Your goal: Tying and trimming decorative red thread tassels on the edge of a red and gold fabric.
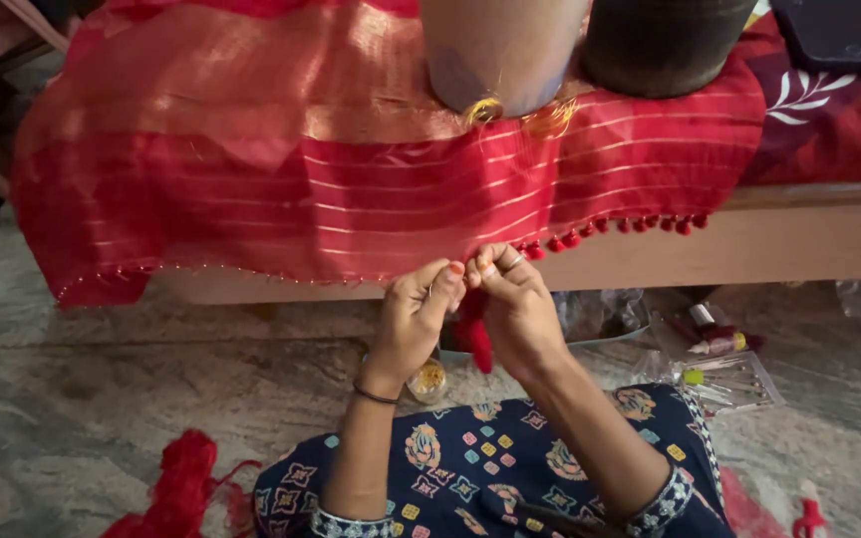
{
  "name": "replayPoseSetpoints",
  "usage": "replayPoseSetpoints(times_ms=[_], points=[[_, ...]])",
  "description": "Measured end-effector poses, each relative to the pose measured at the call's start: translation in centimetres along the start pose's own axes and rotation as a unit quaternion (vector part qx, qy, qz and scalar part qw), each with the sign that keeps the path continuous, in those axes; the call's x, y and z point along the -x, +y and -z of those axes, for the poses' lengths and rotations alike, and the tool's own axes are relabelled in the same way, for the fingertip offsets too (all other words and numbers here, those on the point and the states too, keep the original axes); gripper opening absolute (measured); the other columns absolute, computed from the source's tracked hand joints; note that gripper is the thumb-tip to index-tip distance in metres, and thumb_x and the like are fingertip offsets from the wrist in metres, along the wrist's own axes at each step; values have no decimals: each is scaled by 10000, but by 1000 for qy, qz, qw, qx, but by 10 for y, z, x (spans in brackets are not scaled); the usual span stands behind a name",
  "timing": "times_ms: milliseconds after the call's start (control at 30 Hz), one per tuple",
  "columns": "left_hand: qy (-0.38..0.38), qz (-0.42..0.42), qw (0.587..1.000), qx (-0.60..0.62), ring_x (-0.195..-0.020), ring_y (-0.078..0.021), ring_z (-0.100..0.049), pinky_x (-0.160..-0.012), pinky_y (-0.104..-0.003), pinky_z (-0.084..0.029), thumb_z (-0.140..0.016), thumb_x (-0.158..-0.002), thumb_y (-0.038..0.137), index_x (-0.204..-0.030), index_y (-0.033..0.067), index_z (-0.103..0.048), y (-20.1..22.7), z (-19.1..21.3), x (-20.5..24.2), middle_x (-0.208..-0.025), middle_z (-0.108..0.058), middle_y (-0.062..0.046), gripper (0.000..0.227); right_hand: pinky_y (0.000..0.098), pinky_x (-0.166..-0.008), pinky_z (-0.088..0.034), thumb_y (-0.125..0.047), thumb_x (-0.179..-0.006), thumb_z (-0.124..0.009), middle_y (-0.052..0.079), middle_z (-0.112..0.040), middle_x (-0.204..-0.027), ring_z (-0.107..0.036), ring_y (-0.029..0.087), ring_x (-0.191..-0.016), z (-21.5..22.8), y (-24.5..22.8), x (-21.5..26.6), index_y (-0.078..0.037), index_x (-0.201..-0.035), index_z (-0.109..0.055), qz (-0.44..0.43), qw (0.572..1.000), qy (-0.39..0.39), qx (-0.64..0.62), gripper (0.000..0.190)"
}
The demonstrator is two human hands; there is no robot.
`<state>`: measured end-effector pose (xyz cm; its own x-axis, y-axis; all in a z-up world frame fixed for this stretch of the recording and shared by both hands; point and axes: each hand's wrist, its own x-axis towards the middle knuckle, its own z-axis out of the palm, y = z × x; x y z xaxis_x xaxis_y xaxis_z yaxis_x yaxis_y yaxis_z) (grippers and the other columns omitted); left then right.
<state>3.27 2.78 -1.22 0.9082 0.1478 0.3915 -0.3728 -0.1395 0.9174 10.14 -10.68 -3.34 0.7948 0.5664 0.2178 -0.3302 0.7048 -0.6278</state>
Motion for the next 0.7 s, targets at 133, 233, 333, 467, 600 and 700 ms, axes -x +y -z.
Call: replayPoseSetpoints(times_ms=[133, 233, 333, 467, 600, 700], points=[[98, 14, 993, 67, -661, -37, -481, -580, -211, -379, -510, -1107, 295, -812, 65, -566, -24, -12, 2, -734, -562, 29, 378, 341, -877, -487, -55, -1047, -535, 65, -588, -946, -585, 196, -900, 11, 18, -1, -68, -1022, -539, 28, 999, 13, 15, 28], [186, 80, 951, 232, -604, -63, -483, -521, -223, -353, -544, -1069, 310, -789, 51, -588, -46, -21, 15, -780, -657, 0, 384, 333, -881, -490, -70, -1021, -552, 51, -609, -963, -595, 177, -927, 14, 12, 6, -74, -995, -551, 26, 993, 43, 103, 27], [211, 100, 954, 189, -609, -66, -515, -526, -225, -381, -610, -1022, 309, -977, 48, -720, -52, -23, 27, -797, -685, -11, 287, 302, -901, -489, -62, -989, -575, 40, -649, -1009, -606, 153, -980, 34, 9, 17, -55, -967, -577, 26, 964, 47, 262, 23], [256, 145, 942, -163, -571, -66, -702, -528, -219, -520, -708, -908, 273, -1043, 21, -792, -33, -27, 37, -697, -769, -39, 297, 302, -835, -514, 12, -913, -671, 53, -626, -1006, -611, 165, -938, 36, 6, 35, -15, -940, -610, 105, 862, -12, 495, 72], [231, 203, 951, 2, -594, -113, -686, -531, -269, -603, -759, -911, 211, -878, -65, -791, -61, -29, 39, -719, -755, -81, 280, 353, -609, -492, 23, -810, -727, 74, -657, -972, -639, 217, -813, 16, -2, 47, -11, -923, -655, 99, 791, 11, 603, 139], [194, 204, 955, 93, -625, -121, -725, -558, -258, -609, -753, -885, 168, -916, -49, -793, -73, -25, 45, -764, -772, -87, 223, 389, -730, -490, 31, -795, -720, 130, -635, -923, -605, 326, -852, 59, 13, 73, -16, -965, -638, 285, 720, -82, 627, 194]])
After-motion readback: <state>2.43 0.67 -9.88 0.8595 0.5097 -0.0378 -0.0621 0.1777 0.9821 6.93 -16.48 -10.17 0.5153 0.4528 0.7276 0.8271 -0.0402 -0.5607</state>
